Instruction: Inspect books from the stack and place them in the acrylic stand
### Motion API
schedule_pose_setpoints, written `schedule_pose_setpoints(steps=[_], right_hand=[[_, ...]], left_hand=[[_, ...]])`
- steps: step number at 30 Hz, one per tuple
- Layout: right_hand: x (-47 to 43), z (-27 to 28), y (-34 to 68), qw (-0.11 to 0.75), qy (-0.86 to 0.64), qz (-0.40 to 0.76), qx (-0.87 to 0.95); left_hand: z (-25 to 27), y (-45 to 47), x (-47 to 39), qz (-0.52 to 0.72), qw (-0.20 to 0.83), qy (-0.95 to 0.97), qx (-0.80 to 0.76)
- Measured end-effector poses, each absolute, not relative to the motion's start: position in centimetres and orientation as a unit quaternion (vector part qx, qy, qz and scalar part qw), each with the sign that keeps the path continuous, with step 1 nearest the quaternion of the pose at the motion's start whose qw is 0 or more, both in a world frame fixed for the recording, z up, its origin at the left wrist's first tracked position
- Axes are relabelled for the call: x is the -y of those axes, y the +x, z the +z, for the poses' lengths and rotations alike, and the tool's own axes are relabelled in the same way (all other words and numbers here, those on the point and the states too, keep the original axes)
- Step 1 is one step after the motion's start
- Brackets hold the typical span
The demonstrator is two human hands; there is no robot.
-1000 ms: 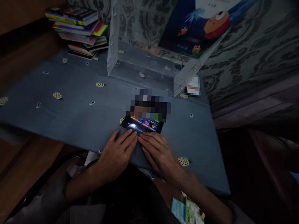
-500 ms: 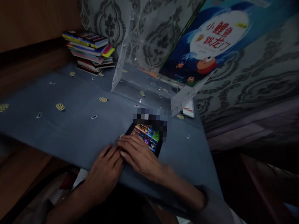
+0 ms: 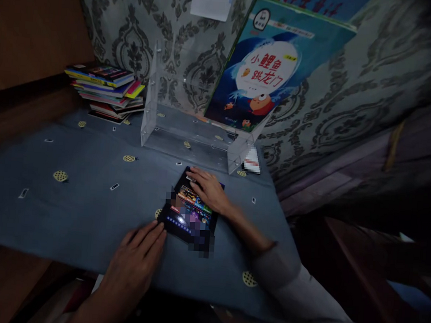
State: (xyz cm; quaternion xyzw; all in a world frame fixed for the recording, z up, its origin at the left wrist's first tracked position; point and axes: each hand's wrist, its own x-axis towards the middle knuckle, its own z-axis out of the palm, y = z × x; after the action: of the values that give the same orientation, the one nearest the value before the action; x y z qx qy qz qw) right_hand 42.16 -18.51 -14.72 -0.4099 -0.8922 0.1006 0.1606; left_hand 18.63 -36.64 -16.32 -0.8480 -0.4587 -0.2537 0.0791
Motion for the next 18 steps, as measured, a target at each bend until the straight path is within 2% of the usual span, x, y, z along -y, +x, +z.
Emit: schedule_pose_setpoints(steps=[5,13,18], right_hand=[[18.6,-15.6,43.1,0.187,-0.414,0.112,0.884],[26.7,-14.7,42.0,0.183,-0.358,0.195,0.894],[29.5,-13.2,42.0,0.184,-0.356,0.279,0.872]], left_hand=[[-16.3,18.8,36.0,-0.236,0.058,-0.845,0.477],[-17.1,16.7,37.6,-0.151,0.081,-0.931,0.321],[-16.1,15.2,38.3,-0.184,0.082,-0.946,0.253]])
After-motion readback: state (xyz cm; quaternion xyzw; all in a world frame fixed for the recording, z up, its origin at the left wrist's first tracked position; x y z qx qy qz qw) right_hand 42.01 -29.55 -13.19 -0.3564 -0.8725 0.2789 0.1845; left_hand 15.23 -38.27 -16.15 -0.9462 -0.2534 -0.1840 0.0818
